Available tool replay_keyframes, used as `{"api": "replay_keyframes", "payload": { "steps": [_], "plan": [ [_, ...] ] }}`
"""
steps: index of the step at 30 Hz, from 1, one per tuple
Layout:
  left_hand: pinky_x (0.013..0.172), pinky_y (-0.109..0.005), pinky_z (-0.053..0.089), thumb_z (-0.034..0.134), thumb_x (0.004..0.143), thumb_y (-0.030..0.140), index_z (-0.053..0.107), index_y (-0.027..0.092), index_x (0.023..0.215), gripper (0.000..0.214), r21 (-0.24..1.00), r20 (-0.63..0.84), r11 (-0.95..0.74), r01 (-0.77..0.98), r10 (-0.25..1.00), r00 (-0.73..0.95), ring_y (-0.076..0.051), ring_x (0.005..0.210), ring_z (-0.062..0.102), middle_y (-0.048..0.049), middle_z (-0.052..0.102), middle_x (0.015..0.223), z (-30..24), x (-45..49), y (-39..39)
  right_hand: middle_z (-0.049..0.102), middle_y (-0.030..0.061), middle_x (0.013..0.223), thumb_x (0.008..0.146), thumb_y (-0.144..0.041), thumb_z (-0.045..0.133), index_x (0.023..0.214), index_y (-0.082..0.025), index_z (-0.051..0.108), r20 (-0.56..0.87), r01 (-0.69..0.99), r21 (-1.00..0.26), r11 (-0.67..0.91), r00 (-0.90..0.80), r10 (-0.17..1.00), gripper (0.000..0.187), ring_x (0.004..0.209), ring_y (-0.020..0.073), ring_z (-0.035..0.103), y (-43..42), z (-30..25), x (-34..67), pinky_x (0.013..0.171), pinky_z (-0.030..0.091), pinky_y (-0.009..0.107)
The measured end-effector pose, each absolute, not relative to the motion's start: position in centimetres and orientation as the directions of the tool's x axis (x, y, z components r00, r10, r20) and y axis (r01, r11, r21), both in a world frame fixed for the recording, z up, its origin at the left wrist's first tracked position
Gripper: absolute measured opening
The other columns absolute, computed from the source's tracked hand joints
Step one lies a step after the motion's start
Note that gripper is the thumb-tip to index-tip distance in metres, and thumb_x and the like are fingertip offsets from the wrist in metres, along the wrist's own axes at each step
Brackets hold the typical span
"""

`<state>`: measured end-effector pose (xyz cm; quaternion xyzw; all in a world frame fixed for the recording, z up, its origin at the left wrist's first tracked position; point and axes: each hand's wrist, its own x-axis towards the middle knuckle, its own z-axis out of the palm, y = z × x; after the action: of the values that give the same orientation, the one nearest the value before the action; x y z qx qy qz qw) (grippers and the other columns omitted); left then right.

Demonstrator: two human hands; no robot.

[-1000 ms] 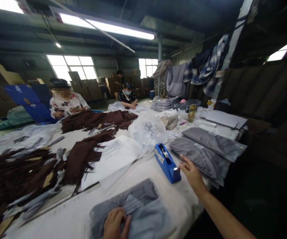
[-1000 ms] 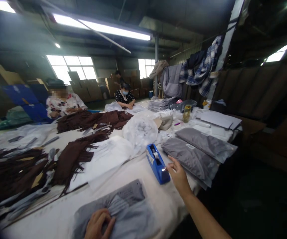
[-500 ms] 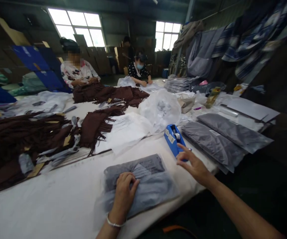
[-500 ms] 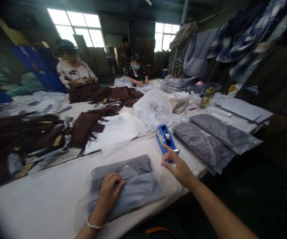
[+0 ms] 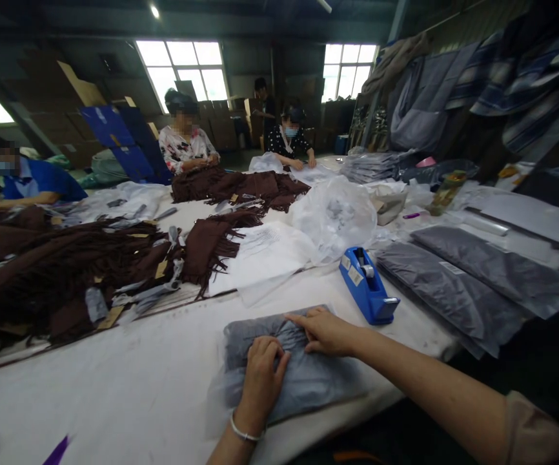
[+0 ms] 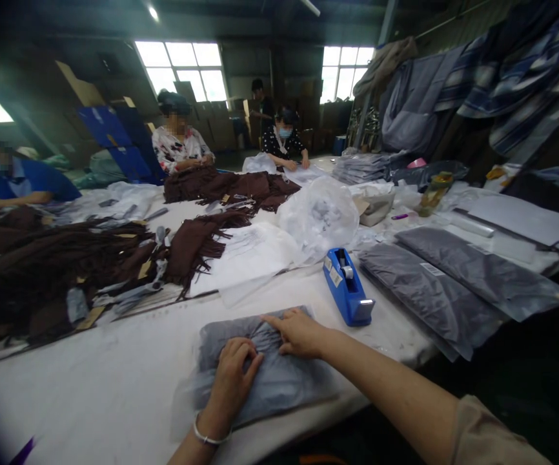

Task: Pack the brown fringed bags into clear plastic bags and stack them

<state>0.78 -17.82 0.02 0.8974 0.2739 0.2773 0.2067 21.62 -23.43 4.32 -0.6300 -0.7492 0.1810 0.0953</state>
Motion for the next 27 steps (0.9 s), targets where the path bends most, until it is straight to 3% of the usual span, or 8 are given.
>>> {"api": "replay_keyframes", "payload": {
  "steps": [5, 9, 16, 20, 23, 27],
  "plan": [
    [0.082, -0.037, 0.04, 0.051, 0.086, 0.021, 0.052, 0.018, 0.077, 0.009, 0.506, 0.396, -0.784, 0.36, 0.582, 0.711, -0.02, 0.089, 0.051, -0.0048, 0.056, 0.088, 0.0, 0.7, -17.9, 0.064, 0.0047, 0.082, 0.068, -0.031, 0.069, 0.141, -0.023, 0.024, -0.059, 0.927, -0.375, -0.022, -0.001, 0.998, 0.085, 0.093, 0.0258, 0.052, -23.3, 3.5, 21.7, 0.088, 0.034, 0.038],
    [0.082, -0.037, 0.039, 0.05, 0.086, 0.019, 0.05, 0.018, 0.079, 0.008, 0.525, 0.375, -0.771, 0.361, 0.59, 0.715, -0.021, 0.091, 0.049, -0.0051, 0.056, 0.089, -0.1, 0.6, -18.0, 0.062, 0.002, 0.08, 0.072, -0.025, 0.066, 0.141, -0.026, 0.024, -0.042, 0.912, -0.408, -0.048, 0.034, 0.999, 0.081, 0.088, 0.0218, 0.053, -23.7, 3.8, 21.5, 0.084, 0.037, 0.034],
    [0.082, -0.037, 0.04, 0.052, 0.085, 0.018, 0.051, 0.018, 0.08, 0.006, 0.54, 0.37, -0.757, 0.367, 0.605, 0.705, -0.021, 0.089, 0.049, -0.004, 0.055, 0.087, 0.1, 0.4, -18.1, 0.06, -0.0011, 0.087, 0.078, -0.023, 0.06, 0.137, -0.032, 0.03, 0.001, 0.776, -0.621, 0.11, -0.14, 0.99, 0.067, 0.088, 0.017, 0.052, -26.8, 7.1, 20.3, 0.086, 0.037, 0.032],
    [0.081, -0.037, 0.041, 0.051, 0.085, 0.018, 0.051, 0.018, 0.079, 0.006, 0.523, 0.382, -0.767, 0.373, 0.601, 0.701, -0.021, 0.089, 0.051, -0.0042, 0.055, 0.087, 0.0, 0.3, -18.2, 0.063, -0.0015, 0.084, 0.072, -0.026, 0.067, 0.138, -0.031, 0.029, -0.097, 0.805, -0.58, 0.125, -0.22, 0.971, 0.076, 0.088, 0.0192, 0.053, -25.5, 7.0, 20.0, 0.088, 0.036, 0.035],
    [0.078, -0.035, 0.043, 0.052, 0.085, 0.02, 0.051, 0.018, 0.078, 0.007, 0.492, 0.455, -0.798, 0.349, 0.577, 0.678, -0.02, 0.086, 0.053, -0.0045, 0.057, 0.086, -1.1, 0.2, -17.9, 0.064, -0.0001, 0.081, 0.065, -0.031, 0.071, 0.138, -0.03, 0.03, -0.151, 0.865, -0.491, 0.101, -0.199, 0.968, 0.083, 0.09, 0.0234, 0.053, -23.9, 6.3, 20.3, 0.087, 0.036, 0.038],
    [0.068, -0.031, 0.046, 0.048, 0.087, 0.031, 0.05, 0.02, 0.066, 0.024, 0.358, 0.668, -0.887, 0.292, 0.461, 0.584, -0.019, 0.076, 0.057, -0.0042, 0.059, 0.074, -3.8, 1.0, -16.3, 0.065, -0.0005, 0.079, 0.065, -0.038, 0.07, 0.136, -0.035, 0.032, -0.119, 0.849, -0.512, 0.13, -0.219, 0.968, 0.081, 0.095, 0.0257, 0.053, -23.1, 5.9, 21.2, 0.086, 0.038, 0.037]
  ]
}}
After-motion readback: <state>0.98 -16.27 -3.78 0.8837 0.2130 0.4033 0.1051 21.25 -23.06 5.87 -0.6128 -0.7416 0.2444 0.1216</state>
